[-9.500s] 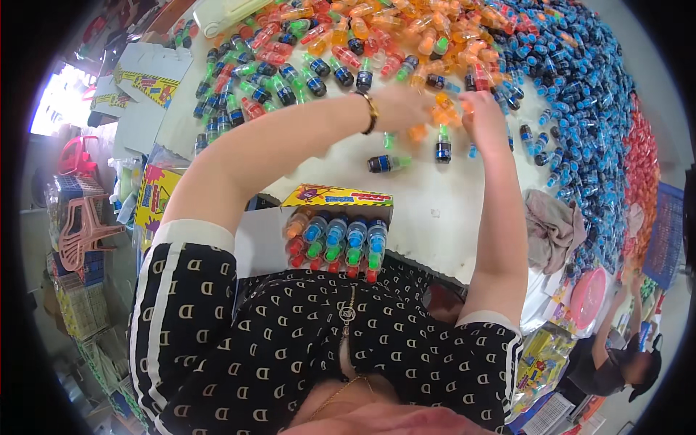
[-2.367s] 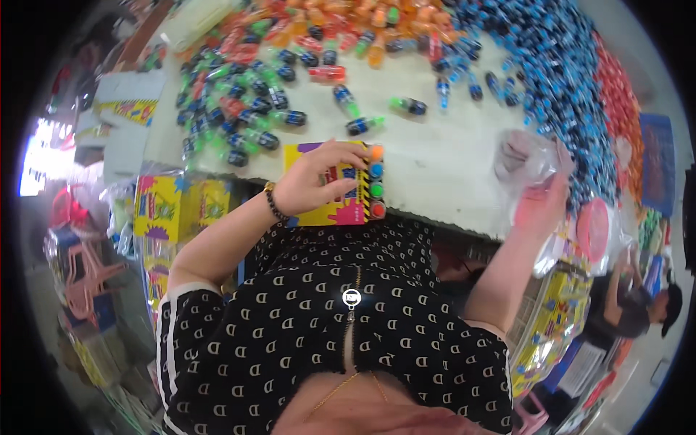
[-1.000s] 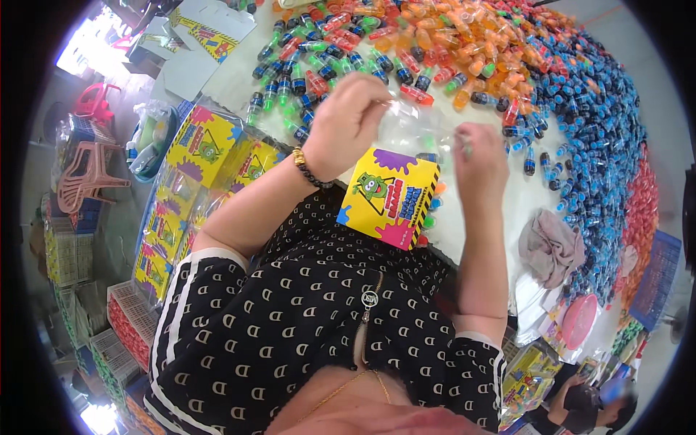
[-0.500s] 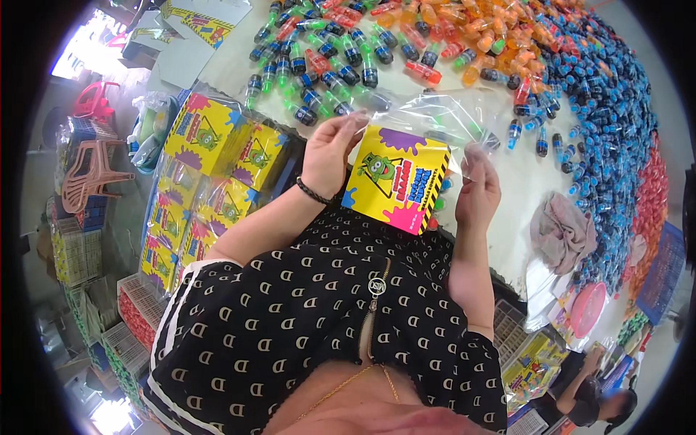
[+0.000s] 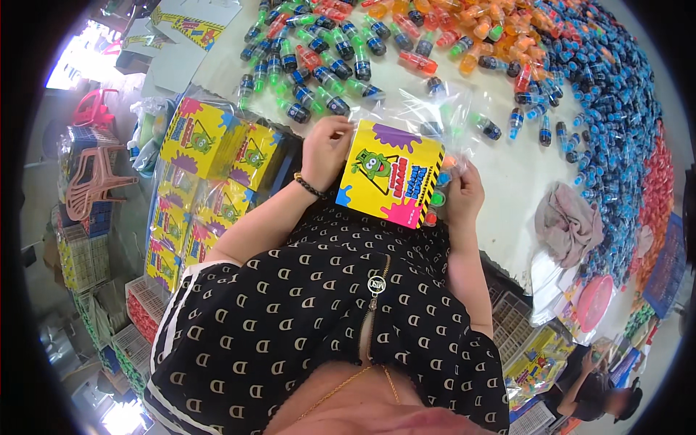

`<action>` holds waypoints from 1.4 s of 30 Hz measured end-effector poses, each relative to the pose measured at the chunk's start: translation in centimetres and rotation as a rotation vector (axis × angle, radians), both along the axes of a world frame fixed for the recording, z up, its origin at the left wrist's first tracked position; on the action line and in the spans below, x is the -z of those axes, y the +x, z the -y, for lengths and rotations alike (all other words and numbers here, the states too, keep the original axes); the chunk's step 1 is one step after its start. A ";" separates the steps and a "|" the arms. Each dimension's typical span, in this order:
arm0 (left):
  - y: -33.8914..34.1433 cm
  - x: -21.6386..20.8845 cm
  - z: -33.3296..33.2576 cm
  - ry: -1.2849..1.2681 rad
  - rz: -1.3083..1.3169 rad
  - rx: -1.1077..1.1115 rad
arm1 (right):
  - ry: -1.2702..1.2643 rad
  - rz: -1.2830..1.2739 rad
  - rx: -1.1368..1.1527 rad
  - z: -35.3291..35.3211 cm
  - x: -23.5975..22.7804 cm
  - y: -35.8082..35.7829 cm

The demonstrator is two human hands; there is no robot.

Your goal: Packaging small colorful containers from a large pile into cardboard boxes with plastic trays.

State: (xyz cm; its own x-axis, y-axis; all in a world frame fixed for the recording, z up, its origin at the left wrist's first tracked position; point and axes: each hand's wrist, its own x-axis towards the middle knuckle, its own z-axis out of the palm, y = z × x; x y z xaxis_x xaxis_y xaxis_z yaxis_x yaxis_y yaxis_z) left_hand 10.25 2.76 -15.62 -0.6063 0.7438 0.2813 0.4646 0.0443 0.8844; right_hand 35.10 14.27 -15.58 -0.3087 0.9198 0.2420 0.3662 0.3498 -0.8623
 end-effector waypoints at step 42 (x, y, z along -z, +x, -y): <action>0.9 -4.9 7.4 -0.350 -0.312 0.466 | 0.077 0.298 -0.285 5.7 -5.0 3.6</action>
State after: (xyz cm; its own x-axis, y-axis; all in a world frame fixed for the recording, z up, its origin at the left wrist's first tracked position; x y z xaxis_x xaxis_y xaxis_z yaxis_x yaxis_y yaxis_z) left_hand 11.11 -4.61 -10.72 -0.1277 0.9881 0.0856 0.7366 0.0367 0.6753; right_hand 38.69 8.59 -10.58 -0.6151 0.7703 0.1685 0.4754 0.5327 -0.7002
